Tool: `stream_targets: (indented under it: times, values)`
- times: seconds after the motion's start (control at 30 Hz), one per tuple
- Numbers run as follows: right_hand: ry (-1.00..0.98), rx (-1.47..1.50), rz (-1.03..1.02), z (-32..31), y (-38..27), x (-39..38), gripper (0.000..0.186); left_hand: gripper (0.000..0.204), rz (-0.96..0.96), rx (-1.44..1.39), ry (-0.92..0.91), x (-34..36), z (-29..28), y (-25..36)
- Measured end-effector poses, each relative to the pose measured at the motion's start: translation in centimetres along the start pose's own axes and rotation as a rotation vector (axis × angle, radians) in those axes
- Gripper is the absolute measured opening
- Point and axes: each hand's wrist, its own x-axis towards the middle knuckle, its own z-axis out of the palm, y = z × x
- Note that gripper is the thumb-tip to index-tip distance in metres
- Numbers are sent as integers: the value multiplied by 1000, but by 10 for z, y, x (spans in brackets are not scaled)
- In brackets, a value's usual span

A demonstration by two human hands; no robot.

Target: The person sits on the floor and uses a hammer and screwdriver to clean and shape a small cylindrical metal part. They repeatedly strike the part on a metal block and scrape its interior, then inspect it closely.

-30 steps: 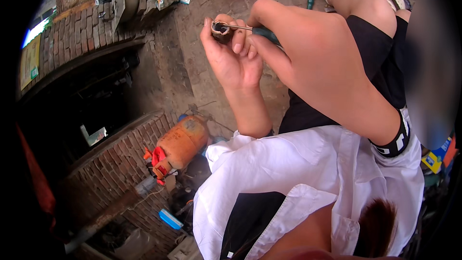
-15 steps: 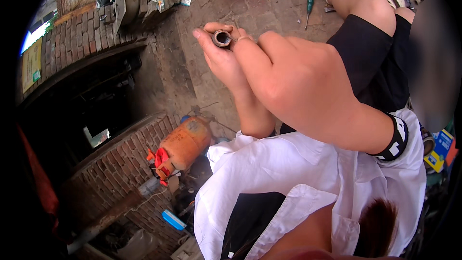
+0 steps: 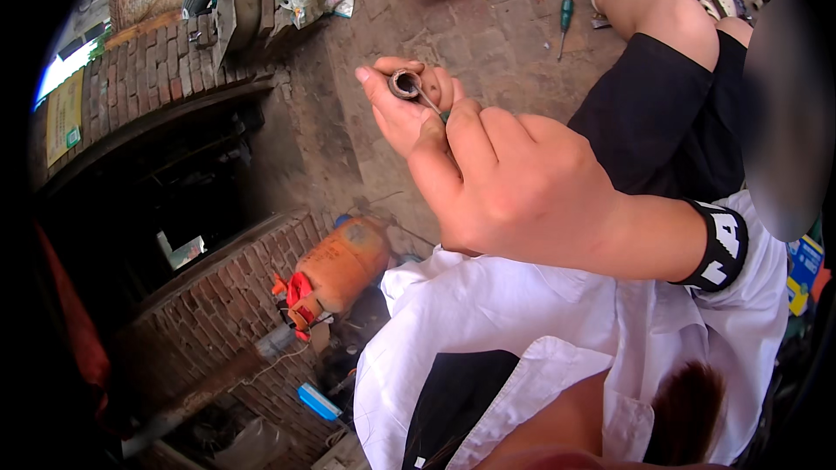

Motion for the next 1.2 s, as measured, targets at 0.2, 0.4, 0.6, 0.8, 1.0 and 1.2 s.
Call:
stream_targets:
  times: [0.2, 0.4, 0.6, 0.8, 1.0, 1.2]
  values:
    - [57, 66, 39, 3, 1, 1, 12, 51, 25, 13, 254, -9, 20, 6]
    - [75, 89, 69, 5, 10, -2, 23, 46, 114, -1, 160, -14, 24, 3]
    - [67, 143, 78, -2, 15, -4, 24, 46, 165, 6, 163, -18, 28, 1]
    - [8, 142, 88, -2, 16, -6, 21, 46, 154, 132, 150, -16, 28, 3]
    - [-123, 424, 313, -16, 26, 8, 16, 46, 203, 259, 117, -12, 11, -2]
    - [-258, 698, 489, -5, 57, 12, 18, 46, 178, 253, 101, -14, 18, -6]
